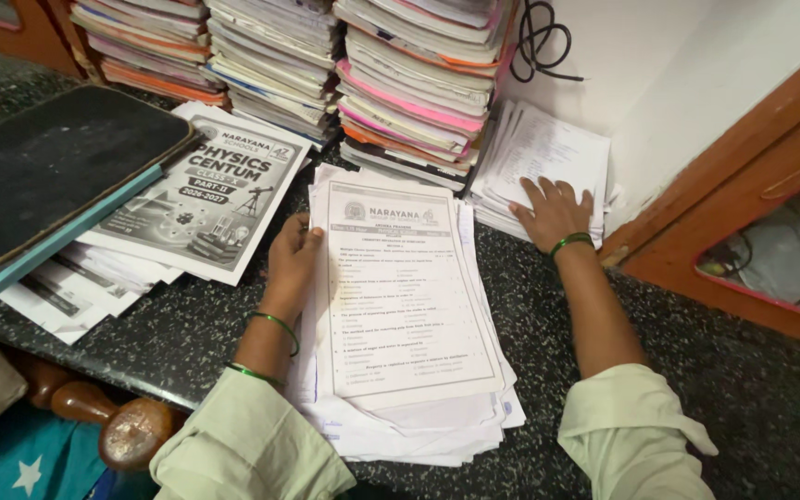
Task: The person sits on the floor and sorts through a large pile of printed papers and booklets. They pick up individual sheets, flip through them, and place them into separate stacks on the floor.
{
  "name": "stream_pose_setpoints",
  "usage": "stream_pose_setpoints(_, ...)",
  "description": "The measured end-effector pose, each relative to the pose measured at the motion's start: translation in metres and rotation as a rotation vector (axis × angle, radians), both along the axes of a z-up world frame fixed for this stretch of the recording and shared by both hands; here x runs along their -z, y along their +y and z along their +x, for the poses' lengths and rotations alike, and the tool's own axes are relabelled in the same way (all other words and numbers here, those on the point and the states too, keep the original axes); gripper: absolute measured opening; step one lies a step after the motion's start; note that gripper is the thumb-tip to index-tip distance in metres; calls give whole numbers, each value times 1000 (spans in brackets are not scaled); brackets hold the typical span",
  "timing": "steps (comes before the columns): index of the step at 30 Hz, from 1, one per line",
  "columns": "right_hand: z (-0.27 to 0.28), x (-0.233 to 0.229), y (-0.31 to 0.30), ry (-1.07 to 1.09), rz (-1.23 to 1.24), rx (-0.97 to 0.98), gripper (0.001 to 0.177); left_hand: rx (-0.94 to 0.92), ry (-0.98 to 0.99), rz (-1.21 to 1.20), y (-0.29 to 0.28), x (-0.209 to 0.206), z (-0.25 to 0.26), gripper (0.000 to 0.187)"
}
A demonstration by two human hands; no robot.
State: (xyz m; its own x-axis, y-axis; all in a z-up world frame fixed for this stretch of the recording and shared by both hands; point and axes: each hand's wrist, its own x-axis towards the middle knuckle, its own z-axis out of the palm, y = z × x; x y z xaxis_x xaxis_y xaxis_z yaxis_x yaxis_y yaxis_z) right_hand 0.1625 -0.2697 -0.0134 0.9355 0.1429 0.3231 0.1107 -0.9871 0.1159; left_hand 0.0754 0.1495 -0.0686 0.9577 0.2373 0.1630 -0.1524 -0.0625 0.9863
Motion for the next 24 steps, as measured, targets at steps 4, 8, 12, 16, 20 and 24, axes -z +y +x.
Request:
stream_pose_setpoints(4,-7,-9,6,-272,-45,-156,69,113,-61,-130,4,-8,-2,25)
stream_pose_setpoints(8,-15,-13,35,-84,307,-208,45,195,30,-359,1,-10,-2,26)
stream_pose_setpoints(12,-37,-3,84,-134,761,-444,42,233,-41,-474,6,-13,-3,23)
stream_pose_setpoints(16,-50,-6,96,-257,916,-489,39,220,-32,-483,5,-11,-3,24)
stream_pose_setpoints(20,-54,-11,96,-385,881,-460,27,242,-82,-470,4,-9,-1,21)
stream_pose_setpoints(24,-60,-13,95,-482,779,-492,27,214,-74,-462,4,-5,2,22)
